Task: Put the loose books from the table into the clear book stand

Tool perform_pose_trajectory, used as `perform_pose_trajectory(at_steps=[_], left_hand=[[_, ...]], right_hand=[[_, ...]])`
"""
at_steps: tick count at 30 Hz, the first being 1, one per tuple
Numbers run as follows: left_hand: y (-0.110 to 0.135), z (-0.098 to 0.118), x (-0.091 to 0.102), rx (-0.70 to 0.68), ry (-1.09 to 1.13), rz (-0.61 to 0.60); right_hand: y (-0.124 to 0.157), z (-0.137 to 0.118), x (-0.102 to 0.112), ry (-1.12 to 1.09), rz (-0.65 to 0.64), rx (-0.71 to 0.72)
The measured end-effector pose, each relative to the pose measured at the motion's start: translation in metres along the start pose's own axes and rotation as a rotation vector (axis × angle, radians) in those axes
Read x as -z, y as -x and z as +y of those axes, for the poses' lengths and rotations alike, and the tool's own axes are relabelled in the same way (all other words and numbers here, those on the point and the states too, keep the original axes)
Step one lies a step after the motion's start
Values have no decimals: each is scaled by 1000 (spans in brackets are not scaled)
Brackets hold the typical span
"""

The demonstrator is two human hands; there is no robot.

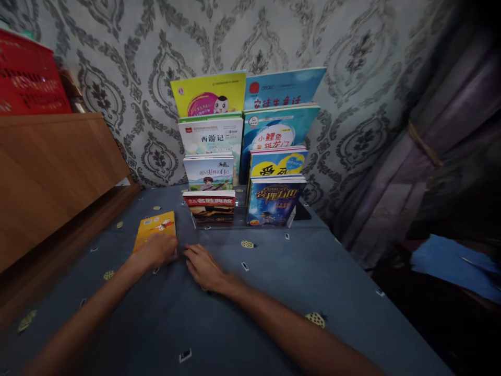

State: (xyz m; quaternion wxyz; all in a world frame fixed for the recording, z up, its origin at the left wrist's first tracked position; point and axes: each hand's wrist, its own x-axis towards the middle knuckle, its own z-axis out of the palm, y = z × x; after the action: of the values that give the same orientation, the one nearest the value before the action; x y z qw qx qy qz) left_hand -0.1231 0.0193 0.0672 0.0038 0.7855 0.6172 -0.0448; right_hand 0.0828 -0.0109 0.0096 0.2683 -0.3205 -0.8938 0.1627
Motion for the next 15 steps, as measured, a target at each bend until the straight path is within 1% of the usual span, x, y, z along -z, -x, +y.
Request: perform_pose_trajectory(at_steps=[2, 3, 4, 5, 6, 7, 8, 9, 12, 15], left_hand=[[-5, -4, 14, -111, 41, -98], [-10, -10, 20, -150, 102, -118], [-16, -19, 24, -147, 147, -113], [-22, -29, 25, -55, 148, -69], [-28, -39, 23, 71, 115, 1], [-33, -49, 18, 206, 65, 60], [-36, -58, 11, 307, 33, 110], [-39, -64, 3, 380, 40, 142], [-39, -74, -18, 413, 64, 161], [-35, -71, -25, 428, 67, 170]], right_hand=[[0, 2, -3, -43, 44, -31], [0, 3, -4, -60, 56, -40], [0, 4, -5, -72, 60, -47], [1, 4, -5, -80, 59, -52], [1, 4, -5, -84, 56, -58], [1, 4, -5, -87, 51, -62], [1, 4, -4, -89, 45, -66], [0, 4, -3, -93, 40, -69], [-1, 3, -2, -104, 26, -69], [-3, 3, -2, -111, 26, -76]])
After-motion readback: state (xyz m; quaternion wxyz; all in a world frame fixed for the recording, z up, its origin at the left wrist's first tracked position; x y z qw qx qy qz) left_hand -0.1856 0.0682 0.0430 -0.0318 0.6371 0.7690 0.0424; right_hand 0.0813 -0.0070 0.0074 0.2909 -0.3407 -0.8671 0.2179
